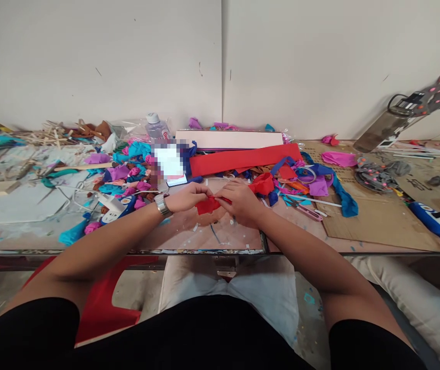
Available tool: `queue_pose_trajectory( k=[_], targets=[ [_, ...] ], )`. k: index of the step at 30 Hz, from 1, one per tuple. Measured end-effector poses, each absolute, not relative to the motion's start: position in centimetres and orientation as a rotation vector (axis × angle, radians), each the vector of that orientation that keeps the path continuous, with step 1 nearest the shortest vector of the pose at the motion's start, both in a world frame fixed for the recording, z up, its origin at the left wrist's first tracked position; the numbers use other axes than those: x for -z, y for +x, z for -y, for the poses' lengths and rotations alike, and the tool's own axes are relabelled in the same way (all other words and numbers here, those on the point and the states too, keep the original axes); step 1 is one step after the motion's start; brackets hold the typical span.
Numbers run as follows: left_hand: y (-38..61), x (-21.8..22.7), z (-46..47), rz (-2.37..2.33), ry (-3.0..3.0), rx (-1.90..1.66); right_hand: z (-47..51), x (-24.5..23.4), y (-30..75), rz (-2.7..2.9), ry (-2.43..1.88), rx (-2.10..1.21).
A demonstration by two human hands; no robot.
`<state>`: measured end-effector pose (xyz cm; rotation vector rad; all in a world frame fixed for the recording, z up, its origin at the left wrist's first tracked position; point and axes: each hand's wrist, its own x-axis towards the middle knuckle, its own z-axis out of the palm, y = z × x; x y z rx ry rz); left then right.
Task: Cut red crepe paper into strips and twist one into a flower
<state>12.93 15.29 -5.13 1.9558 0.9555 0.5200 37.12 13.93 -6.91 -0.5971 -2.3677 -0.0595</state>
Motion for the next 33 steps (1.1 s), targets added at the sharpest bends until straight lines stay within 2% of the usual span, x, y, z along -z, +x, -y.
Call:
queue_pose_trajectory(
  k=[22, 33],
  targets=[
    [13.1, 5.5, -15.2, -0.938, 1.976, -0.584, -13.7, 6.8, 36.8, 2.352, -0.652, 0.154],
    [13.3, 4.8, -13.6, -1.051, 2.318, -0.653, -13.4, 6.6, 36.6, 2.355, -0.712, 0.106]
  ],
)
